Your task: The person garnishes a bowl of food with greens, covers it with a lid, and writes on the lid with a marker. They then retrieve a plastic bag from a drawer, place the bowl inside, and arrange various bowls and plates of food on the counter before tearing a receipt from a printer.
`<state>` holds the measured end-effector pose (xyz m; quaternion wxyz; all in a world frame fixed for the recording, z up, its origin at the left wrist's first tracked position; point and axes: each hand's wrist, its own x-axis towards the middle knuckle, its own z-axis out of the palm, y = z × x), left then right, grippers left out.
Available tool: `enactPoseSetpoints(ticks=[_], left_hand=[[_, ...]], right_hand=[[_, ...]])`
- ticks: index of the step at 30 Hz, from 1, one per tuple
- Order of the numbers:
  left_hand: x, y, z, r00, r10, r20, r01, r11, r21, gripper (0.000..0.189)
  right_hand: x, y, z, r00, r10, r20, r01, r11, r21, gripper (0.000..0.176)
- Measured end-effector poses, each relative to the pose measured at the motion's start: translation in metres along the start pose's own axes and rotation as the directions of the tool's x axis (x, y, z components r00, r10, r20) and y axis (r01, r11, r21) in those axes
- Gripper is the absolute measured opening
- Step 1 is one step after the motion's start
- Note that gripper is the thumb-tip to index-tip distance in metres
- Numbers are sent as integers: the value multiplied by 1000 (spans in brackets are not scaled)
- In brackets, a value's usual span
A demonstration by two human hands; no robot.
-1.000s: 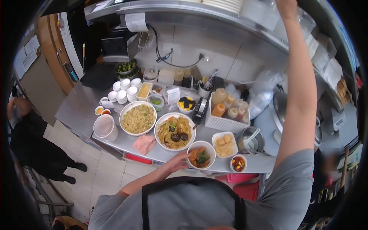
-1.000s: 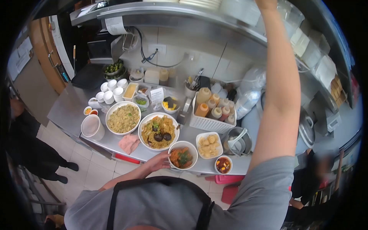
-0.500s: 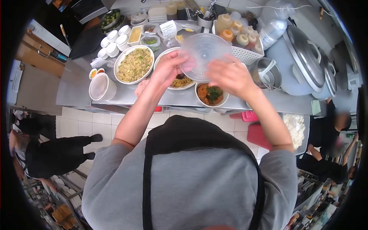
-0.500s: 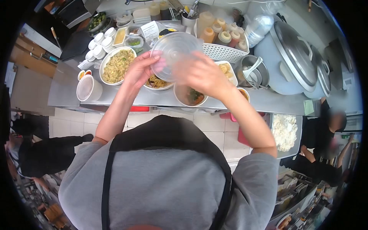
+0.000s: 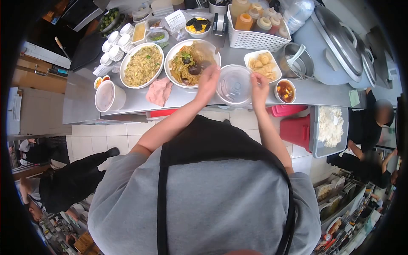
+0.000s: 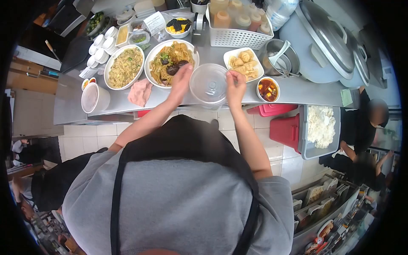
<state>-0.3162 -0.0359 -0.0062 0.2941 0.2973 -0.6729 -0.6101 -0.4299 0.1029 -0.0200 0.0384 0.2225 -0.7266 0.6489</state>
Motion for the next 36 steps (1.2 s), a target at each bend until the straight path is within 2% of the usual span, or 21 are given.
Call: enactPoseSetpoints(ticks=[1, 3, 5, 7, 11, 13, 14, 16, 17, 19, 22, 25, 29, 32, 36], left_hand=[[-2, -6, 7, 1000, -4, -1, 4, 1000, 1, 40], [-3, -12, 17, 990, 120, -70, -105, 975, 197, 36], [-3, -14, 19, 990, 121, -72, -102, 969, 226, 31], [-1, -21, 19, 969, 239, -64, -204, 917, 343, 30], [1, -23, 20, 950, 299, -94, -255, 912, 321, 28], [5, -24, 18, 965, 261, -19, -246, 929, 278, 28], [11, -24, 15, 964, 264, -20, -248, 928, 278, 28], [25, -23, 8, 934, 258, 249, -311, 928, 204, 27], [28, -23, 6, 935, 254, 249, -307, 930, 205, 27], [33, -17, 4, 913, 117, 391, -222, 946, 235, 27], [34, -10, 2, 893, 135, 429, -257, 936, 241, 27], [35, -8, 3, 896, 115, 429, -244, 934, 261, 27], [36, -6, 3, 897, 76, 436, -220, 931, 290, 26], [38, -6, 4, 895, 115, 431, -259, 920, 293, 25], [39, -6, 3, 887, 44, 460, -210, 926, 315, 26]], right_hand=[[-3, 1, 6, 1000, 3, 2, -3, 1000, -1, 17], [-6, 3, 16, 998, 30, -59, -31, 999, -27, 17], [-7, 6, 19, 995, 76, -62, -76, 997, -2, 17], [-10, 4, 20, 998, 17, -65, -19, 999, -32, 17], [-10, 3, 20, 996, -19, -89, 14, 999, -48, 17], [-6, -1, 15, 990, -142, 17, 142, 969, -204, 17], [-2, 1, 12, 989, -144, 16, 144, 969, -202, 17], [7, 4, 4, 959, -180, 218, 223, 956, -193, 16], [7, 6, 4, 959, -177, 220, 220, 956, -194, 16], [11, -1, 5, 928, -109, 356, 172, 973, -151, 15], [19, 9, 9, 892, -172, 418, 229, 969, -88, 16], [21, 6, 8, 881, -121, 458, 177, 981, -79, 15], [26, 8, 9, 861, -128, 492, 185, 980, -68, 15], [32, 9, 11, 842, -124, 525, 189, 979, -73, 14], [35, 7, 14, 825, -92, 557, 151, 987, -62, 13]])
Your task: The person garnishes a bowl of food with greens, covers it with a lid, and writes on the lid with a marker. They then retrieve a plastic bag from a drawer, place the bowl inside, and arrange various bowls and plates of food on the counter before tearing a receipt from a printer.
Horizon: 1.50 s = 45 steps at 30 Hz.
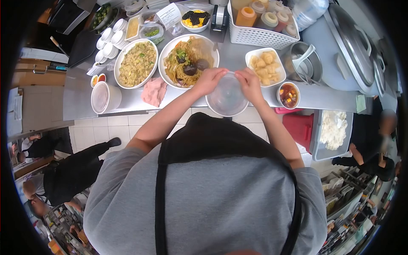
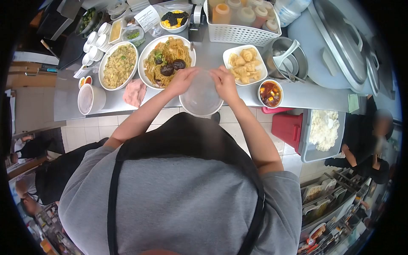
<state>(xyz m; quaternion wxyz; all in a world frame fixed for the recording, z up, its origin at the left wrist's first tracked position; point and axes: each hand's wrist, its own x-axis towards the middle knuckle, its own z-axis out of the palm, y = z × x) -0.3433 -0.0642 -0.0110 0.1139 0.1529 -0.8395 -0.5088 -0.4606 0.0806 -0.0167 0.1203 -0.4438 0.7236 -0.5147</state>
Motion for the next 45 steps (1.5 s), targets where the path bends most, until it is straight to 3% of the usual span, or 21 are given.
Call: enactPoseSetpoints(ticks=[8, 11, 13, 17, 19, 20, 22, 26, 28, 29, 31, 32, 34, 36, 37, 38, 39, 41, 43, 44, 45], left_hand=[[4, -2, -1, 994, -88, 62, 85, 995, 48, 26], [9, -6, 0, 999, -14, 42, 12, 998, 63, 25], [16, 4, -6, 992, -98, 78, 89, 990, 105, 25], [30, -2, -20, 997, 18, -73, -13, 998, 69, 25], [53, -18, -42, 935, -16, -355, -18, 995, -93, 25], [67, -25, -49, 933, -12, -360, -24, 995, -93, 25], [95, -37, -67, 906, -397, -144, 272, 810, -519, 24], [140, -56, -59, 879, -477, 9, 381, 690, -615, 20], [146, -45, -56, 854, -520, 22, 415, 654, -632, 18], [147, -40, -55, 824, -565, 41, 453, 614, -646, 16], [149, -39, -54, 822, -569, -4, 408, 594, -694, 17], [149, -40, -55, 837, -547, 5, 369, 557, -744, 20], [153, -54, -55, 849, -527, 17, 331, 509, -794, 25], [160, -68, -58, 843, -529, 96, 381, 463, -800, 31], [160, -65, -61, 843, -529, 98, 383, 462, -800, 31], [160, -58, -66, 811, -565, 149, 415, 376, -829, 35], [160, -54, -67, 777, -597, 203, 442, 287, -850, 39], [161, -55, -64, 786, -588, 190, 447, 329, -832, 40], [155, -54, -59, 898, -438, 53, 366, 673, -643, 35], [155, -53, -58, 898, -436, 58, 368, 673, -642, 35], [154, -44, -59, 879, -477, 8, 418, 761, -495, 30]], right_hand=[[3, 2, 2, 996, 87, 5, -87, 994, 68, 12], [6, 1, 2, 995, 95, -4, -94, 994, 58, 12], [14, -1, -1, 996, 93, 11, -91, 989, -117, 14], [51, -10, -9, 995, -95, 8, 94, 956, -277, 19], [82, -15, 1, 992, 69, -107, -61, 996, 69, 31], [100, -7, 13, 992, 62, -107, -55, 996, 65, 31], [138, 27, 49, 924, 369, -96, -356, 925, 134, 41], [197, 65, 88, 879, 475, -33, -467, 873, 140, 33], [209, 65, 97, 680, 733, -9, -661, 619, 424, 22], [210, 66, 100, 681, 732, -9, -660, 620, 424, 22], [209, 65, 101, 811, 584, -26, -546, 773, 322, 15], [206, 65, 98, 811, 584, -28, -546, 774, 321, 15], [166, -11, 69, 796, 605, -4, -503, 665, 552, 12], [122, -25, 52, 901, 413, 133, -421, 761, 493, 14], [93, -35, 48, 943, 321, 87, -332, 883, 332, 14], [65, -45, 44, 974, 218, 60, -225, 962, 155, 14], [39, -58, 40, 967, 220, 131, -240, 958, 158, 14], [7, -74, 36, 954, 223, 203, -256, 953, 159, 14], [-7, -82, 36, 973, 159, 169, -196, 953, 232, 12], [-7, -85, 34, 959, 235, 160, -271, 925, 265, 10], [-5, -87, 31, 958, 238, 157, -273, 925, 265, 10]])
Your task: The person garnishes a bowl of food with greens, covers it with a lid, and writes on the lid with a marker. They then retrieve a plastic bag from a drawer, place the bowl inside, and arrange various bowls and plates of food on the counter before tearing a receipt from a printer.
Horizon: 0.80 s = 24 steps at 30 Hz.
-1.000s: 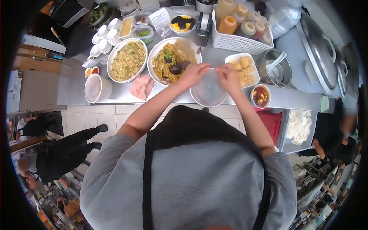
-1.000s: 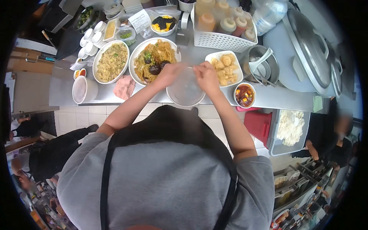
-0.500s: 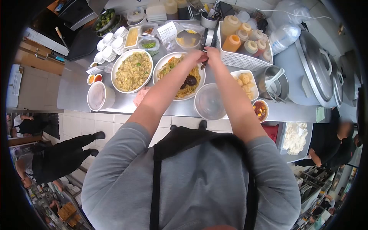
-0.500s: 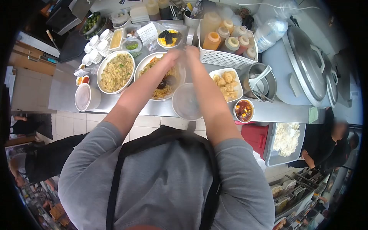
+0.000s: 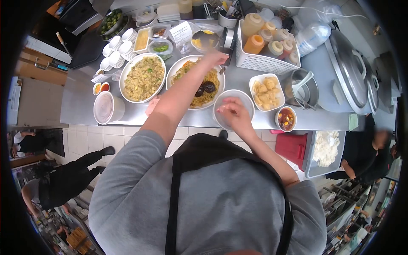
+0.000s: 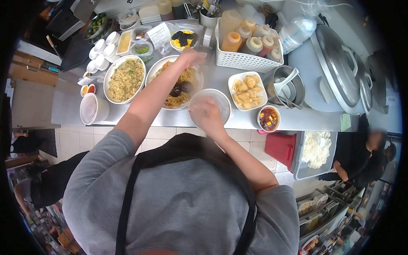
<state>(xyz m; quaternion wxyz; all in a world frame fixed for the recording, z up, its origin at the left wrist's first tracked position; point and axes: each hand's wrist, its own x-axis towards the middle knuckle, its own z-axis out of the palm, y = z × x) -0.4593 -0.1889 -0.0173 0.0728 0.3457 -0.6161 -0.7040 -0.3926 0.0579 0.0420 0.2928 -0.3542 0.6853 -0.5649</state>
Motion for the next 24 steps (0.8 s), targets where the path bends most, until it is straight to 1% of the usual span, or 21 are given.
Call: enactPoseSetpoints(ticks=[1, 2, 3, 4, 5, 6, 7, 8, 10, 12, 13, 14, 15, 16, 17, 18, 20, 21, 22, 23, 24], left_hand=[[-4, 7, 3, 998, -2, -67, 13, 984, 177, 26], [-6, 15, 5, 998, -2, -64, 13, 984, 178, 26], [-5, 22, 7, 997, 56, -51, -18, 830, 558, 23], [-3, 27, 9, 994, 105, -16, -43, 535, 844, 20], [1, 23, 12, 994, 104, -15, -43, 533, 845, 20], [7, 11, 15, 958, 260, -118, -35, 517, 855, 18], [9, 6, 17, 887, 409, -214, -24, 503, 864, 18], [12, 5, 16, 886, 410, -214, -24, 502, 864, 18], [4, 10, 15, 886, 436, -159, -47, 424, 905, 20], [-6, 21, 6, 934, 358, 11, -211, 527, 823, 21], [-10, 22, 0, 974, 212, 82, -225, 844, 487, 22], [-18, 18, -2, 974, 207, 89, -223, 843, 490, 22], [-45, 24, 0, 966, 145, 216, -180, 972, 151, 25], [-66, 24, 2, 928, 129, 350, -62, 979, -195, 29], [-76, 17, 5, 926, 65, 372, 18, 977, -215, 42], [-81, 8, 9, 923, 63, 379, 21, 977, -213, 42], [-90, -8, 18, 961, 90, 261, -56, 990, -132, 42], [-94, -11, 25, 968, 116, 224, -110, 993, -40, 45], [-94, -15, 30, 967, 115, 226, -109, 993, -39, 45], [-94, -18, 34, 972, 115, 203, -138, 985, 102, 46], [-92, -21, 35, 976, 121, 179, -163, 956, 243, 47]], right_hand=[[3, -2, -3, 1000, -12, 2, 12, 999, -29, 10], [7, -5, -5, 1000, -25, 5, 25, 998, -58, 10], [10, -9, -8, 1000, -24, 2, 24, 998, -58, 10], [12, -12, -12, 1000, 13, 22, -12, 1000, -19, 10], [14, -14, -15, 998, 50, 44, -50, 999, 19, 10], [15, -13, -18, 998, 51, 43, -52, 998, 21, 10], [15, -13, -20, 997, 66, 33, -68, 997, 42, 10], [14, -13, -21, 996, 80, 24, -82, 995, 63, 10], [6, -27, -22, 994, 111, 11, -112, 989, 99, 10], [-8, -31, -26, 992, 129, 7, -127, 971, 203, 13], [-19, -27, -28, 991, 137, 2, -135, 969, 206, 13], [-31, -21, -30, 988, 156, 17, -156, 966, 206, 14], [-44, -15, -31, 985, 172, 32, -175, 963, 205, 16], [-56, -4, -30, 984, 174, 25, -176, 962, 208, 16], [-70, 10, -28, 980, 195, 41, -199, 961, 190, 18], [-80, 13, -27, 974, 217, 57, -224, 960, 170, 20], [-91, 17, -23, 962, 270, 47, -274, 942, 192, 18], [-94, 24, -22, 935, 347, 77, -356, 911, 208, 18], [-97, 33, -20, 900, 422, 110, -436, 872, 222, 19], [-99, 47, -18, 900, 423, 109, -436, 872, 222, 19], [-97, 65, -16, 912, 405, 61, -409, 900, 149, 19]])
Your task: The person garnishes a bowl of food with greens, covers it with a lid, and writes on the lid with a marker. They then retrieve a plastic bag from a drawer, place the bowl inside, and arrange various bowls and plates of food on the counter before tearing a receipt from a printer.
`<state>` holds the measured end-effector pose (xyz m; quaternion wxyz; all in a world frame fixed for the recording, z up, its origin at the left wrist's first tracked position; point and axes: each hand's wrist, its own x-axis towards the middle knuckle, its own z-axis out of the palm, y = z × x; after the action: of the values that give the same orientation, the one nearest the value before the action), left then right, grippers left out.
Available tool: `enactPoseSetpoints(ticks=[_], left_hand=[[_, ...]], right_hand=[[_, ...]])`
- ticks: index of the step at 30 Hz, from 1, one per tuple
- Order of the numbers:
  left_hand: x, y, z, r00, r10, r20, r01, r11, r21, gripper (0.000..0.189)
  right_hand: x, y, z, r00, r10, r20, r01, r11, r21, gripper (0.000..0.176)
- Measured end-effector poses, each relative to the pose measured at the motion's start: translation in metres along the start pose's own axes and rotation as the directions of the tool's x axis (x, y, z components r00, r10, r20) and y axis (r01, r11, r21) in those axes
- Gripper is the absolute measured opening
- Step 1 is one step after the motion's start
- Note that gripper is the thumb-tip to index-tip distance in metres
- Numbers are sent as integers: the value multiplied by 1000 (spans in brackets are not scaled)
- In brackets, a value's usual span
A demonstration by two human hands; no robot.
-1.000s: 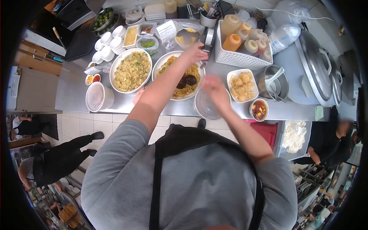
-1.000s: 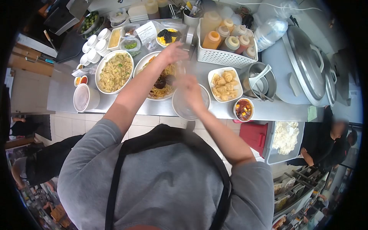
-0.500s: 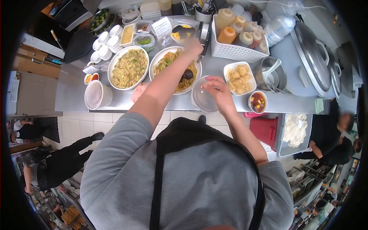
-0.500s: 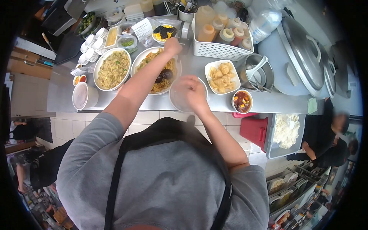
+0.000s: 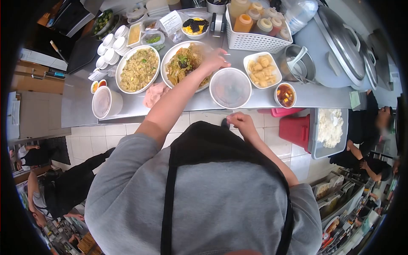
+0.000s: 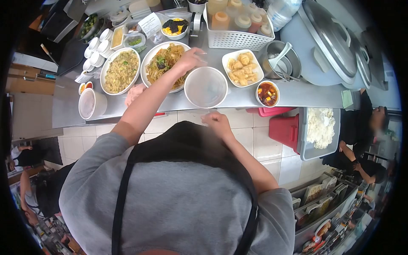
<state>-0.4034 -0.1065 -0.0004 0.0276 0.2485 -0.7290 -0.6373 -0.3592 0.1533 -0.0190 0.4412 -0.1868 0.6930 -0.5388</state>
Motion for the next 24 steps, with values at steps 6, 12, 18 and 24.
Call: enactPoseSetpoints(ticks=[6, 12, 18, 24], left_hand=[[29, -12, -9, 960, -121, 254, 51, 963, 265, 34], [59, -27, 2, 905, -154, 396, -218, 631, 744, 34], [43, -19, 6, 960, 70, 272, -269, 510, 817, 37], [-6, -21, 9, 962, 16, 274, -170, 819, 548, 44]], right_hand=[[33, 15, -11, 977, -137, -161, 109, 978, -175, 25], [49, 21, -23, 957, -235, -168, 84, 783, -616, 36], [56, 36, -30, 925, -346, -159, 113, 648, -753, 39], [30, 12, -34, 924, -342, -174, 220, 845, -488, 45]])
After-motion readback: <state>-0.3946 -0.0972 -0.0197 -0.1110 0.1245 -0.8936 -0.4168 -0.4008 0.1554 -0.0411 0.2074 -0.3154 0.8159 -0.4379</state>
